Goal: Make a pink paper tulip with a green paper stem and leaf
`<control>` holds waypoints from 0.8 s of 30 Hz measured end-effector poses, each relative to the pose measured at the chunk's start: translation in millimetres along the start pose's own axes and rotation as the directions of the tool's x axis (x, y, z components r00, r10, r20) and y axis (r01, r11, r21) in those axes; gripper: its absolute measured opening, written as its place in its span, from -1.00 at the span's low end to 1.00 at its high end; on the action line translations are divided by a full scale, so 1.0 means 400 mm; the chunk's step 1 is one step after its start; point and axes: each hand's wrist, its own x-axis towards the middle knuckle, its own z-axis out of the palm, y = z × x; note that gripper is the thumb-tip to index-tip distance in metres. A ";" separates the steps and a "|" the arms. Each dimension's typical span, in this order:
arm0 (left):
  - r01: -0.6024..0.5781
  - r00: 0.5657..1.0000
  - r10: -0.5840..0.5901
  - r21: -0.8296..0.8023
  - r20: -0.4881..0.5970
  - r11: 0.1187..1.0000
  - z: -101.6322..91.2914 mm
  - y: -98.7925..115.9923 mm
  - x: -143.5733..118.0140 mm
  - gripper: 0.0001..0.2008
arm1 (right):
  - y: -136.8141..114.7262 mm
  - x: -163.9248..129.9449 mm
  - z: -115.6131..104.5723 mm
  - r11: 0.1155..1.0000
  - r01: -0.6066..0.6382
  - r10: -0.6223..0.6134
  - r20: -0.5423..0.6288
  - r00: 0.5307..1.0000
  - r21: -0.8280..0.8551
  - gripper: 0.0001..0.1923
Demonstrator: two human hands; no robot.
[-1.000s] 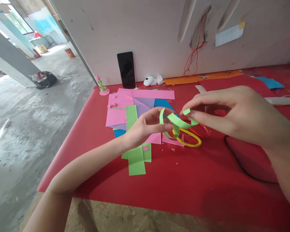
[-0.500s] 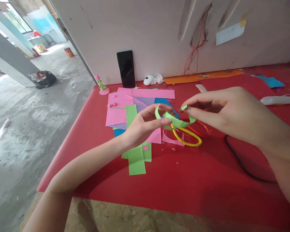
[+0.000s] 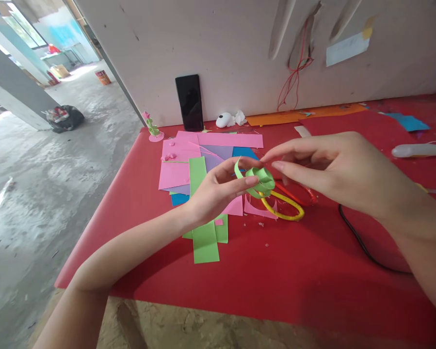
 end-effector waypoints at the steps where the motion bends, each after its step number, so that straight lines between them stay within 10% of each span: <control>1: 0.000 1.000 0.000 0.005 0.002 1.000 0.000 0.000 0.000 -0.83 | -0.003 0.001 -0.002 1.000 -0.011 0.011 -0.003 1.000 -0.015 -0.82; 13: -0.245 0.967 0.255 0.253 -0.009 0.936 -0.002 -0.004 -0.009 -0.74 | -0.015 -0.005 -0.001 0.996 -0.085 0.082 0.139 0.987 0.013 -0.79; 20: -0.609 0.729 0.633 0.671 0.262 0.423 -0.010 0.006 -0.025 -0.68 | -0.026 -0.001 0.006 0.987 -0.080 0.048 0.221 0.974 0.142 -0.84; 24: -0.634 0.688 0.662 0.689 0.296 0.351 -0.014 0.007 -0.027 -0.67 | -0.033 -0.008 0.006 0.981 -0.043 -0.003 0.238 0.971 0.190 -0.84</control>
